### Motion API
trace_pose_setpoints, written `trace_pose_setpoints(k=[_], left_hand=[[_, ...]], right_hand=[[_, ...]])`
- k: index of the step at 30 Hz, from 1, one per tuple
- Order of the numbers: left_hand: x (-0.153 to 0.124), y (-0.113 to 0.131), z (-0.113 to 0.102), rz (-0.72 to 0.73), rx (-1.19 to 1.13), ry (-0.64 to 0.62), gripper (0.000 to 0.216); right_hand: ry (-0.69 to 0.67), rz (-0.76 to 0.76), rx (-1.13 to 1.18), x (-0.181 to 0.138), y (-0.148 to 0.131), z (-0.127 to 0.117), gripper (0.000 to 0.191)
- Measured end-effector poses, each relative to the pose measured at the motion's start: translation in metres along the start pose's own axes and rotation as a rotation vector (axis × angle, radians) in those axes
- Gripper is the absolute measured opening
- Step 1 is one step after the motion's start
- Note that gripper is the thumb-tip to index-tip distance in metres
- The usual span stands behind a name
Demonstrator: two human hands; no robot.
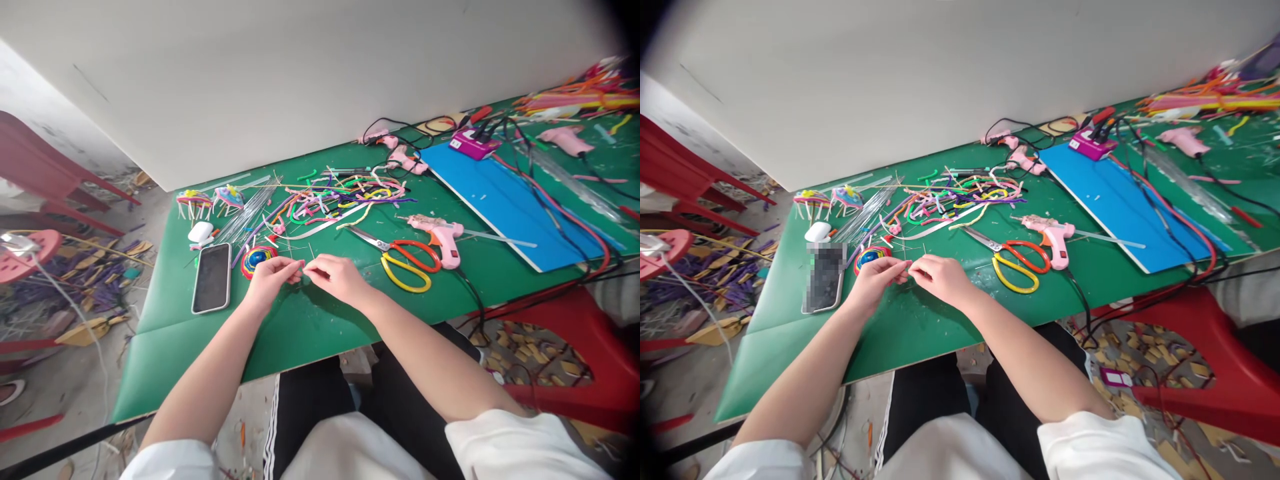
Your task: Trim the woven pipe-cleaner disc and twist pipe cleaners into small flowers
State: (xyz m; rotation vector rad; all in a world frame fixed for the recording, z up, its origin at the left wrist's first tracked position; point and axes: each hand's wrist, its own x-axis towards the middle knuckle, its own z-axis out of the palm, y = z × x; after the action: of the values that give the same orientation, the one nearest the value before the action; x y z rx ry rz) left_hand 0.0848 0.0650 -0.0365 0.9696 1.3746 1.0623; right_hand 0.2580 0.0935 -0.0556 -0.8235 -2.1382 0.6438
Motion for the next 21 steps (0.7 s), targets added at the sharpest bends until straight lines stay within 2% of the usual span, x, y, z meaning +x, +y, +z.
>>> trace_pose_setpoints(k=[4,8,16,21], left_hand=[[-0.0005,0.0028,-0.0049,-0.122,-0.283,-0.170,0.022],[-0.0012,0.0010,-0.0088,-0.177,-0.393,-0.278,0.020],[0.0020,-0.0027,-0.0100,-0.111,-0.315,-0.336,0.029],[0.0009,-0.0005,-0.0081,-0.077,-0.330,-0.275,0.020]], right_hand=[[0.036,0.037,-0.139,0.0005,0.0044,-0.0022,0.015],[0.038,0.101,-0.151,0.0021,0.0035,-0.0059,0.015],[-0.019,0.154,-0.152,0.0014,0.0012,-0.0024,0.015],[-0.031,0.180,-0.128,0.0024,0.0002,-0.0033,0.015]])
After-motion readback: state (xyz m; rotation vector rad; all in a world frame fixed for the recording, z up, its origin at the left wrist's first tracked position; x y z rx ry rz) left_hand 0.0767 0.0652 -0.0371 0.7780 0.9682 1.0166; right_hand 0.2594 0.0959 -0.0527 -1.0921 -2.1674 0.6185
